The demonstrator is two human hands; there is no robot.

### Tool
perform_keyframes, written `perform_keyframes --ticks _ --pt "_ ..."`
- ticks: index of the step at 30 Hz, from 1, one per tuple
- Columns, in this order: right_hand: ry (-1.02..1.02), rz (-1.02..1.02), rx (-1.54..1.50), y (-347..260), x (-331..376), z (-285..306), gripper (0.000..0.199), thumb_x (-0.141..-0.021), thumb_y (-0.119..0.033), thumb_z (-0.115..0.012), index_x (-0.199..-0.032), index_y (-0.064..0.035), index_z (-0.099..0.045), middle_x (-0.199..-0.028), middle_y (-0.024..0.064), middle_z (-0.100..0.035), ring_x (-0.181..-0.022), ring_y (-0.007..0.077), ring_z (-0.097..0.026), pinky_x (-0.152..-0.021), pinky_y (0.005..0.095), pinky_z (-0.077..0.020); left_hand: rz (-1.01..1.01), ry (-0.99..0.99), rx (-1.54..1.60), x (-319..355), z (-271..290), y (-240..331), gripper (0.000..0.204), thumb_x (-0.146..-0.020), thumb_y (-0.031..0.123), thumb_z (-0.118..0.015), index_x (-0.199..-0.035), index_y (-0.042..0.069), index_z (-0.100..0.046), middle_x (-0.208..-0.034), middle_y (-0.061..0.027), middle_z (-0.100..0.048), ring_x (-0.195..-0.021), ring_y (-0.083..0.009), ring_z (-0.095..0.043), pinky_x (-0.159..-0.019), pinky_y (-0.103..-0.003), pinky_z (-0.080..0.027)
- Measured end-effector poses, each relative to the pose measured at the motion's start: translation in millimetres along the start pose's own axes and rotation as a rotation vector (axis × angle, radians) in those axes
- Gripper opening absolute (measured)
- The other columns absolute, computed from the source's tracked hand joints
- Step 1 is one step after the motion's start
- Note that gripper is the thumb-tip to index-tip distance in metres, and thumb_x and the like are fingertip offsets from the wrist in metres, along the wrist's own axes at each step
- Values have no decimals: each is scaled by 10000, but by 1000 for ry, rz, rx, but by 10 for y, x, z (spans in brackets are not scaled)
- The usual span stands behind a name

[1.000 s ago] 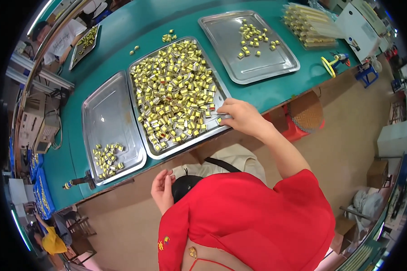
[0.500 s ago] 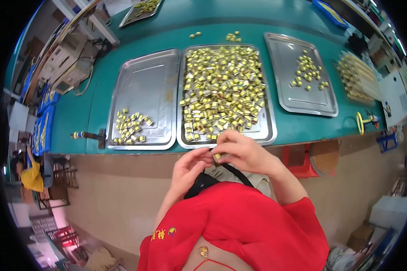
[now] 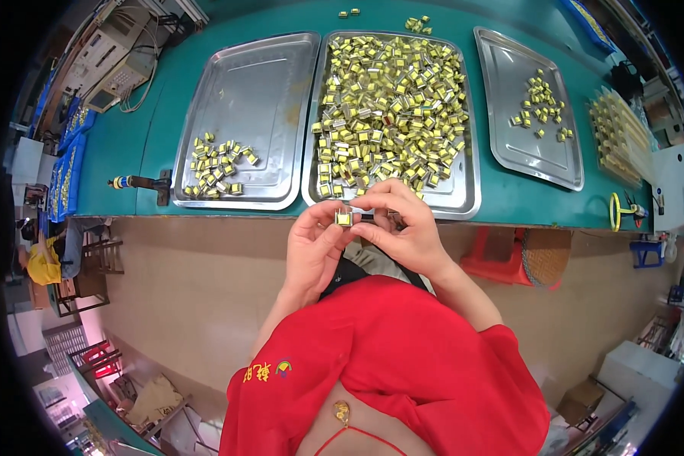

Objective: The person sorts small yellow electronic components by hand, transferring them from a bulk metal tray into smaller organization metal trays.

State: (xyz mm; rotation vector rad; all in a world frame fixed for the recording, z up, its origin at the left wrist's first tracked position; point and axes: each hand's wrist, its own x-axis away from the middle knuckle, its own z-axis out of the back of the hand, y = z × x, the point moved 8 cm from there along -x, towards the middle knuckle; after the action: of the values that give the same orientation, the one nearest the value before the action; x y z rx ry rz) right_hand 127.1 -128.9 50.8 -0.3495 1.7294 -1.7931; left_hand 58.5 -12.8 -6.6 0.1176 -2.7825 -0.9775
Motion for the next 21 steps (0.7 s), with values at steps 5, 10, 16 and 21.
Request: perform_keyframes --ticks 5,10,16,21 --pt "2 -9 -29 24 18 -9 286 -764 48 -712 -1040 -12 -667 -976 35 -531 -639 29 -428 -556 180 -336 -32 -4 0 -3 14 6 293 -872 -36 -610 -1157 -10 -546 -1133 -123 -601 -1039 -209 -618 -895 -326 -525" --pt "11 -12 -42 20 -2 -28 270 -769 58 -700 -1028 -13 -670 -965 35 -536 -654 30 -435 -560 182 -335 -53 -11 8 3 15 30 304 -859 -57 -617 -1152 -20 -545 -1144 -124 -597 -1045 -209 -615 -903 -323 -520" --pt "-16 -39 -38 22 -11 -48 270 -770 61 -697 -1029 -9 -669 -971 40 -536 -673 32 -451 -576 178 -344 -59 -7 6 11 14 57 302 -854 -64 -619 -1145 -27 -544 -1141 -121 -594 -1040 -206 -613 -911 -323 -516" --pt "0 -17 -51 20 -35 -58 248 -783 30 -699 -1023 -29 -672 -943 21 -536 -642 28 -427 -541 173 -322 -59 -12 8 2 12 65 306 -855 -61 -620 -1149 -26 -543 -1141 -122 -595 -1038 -206 -614 -909 -319 -516"
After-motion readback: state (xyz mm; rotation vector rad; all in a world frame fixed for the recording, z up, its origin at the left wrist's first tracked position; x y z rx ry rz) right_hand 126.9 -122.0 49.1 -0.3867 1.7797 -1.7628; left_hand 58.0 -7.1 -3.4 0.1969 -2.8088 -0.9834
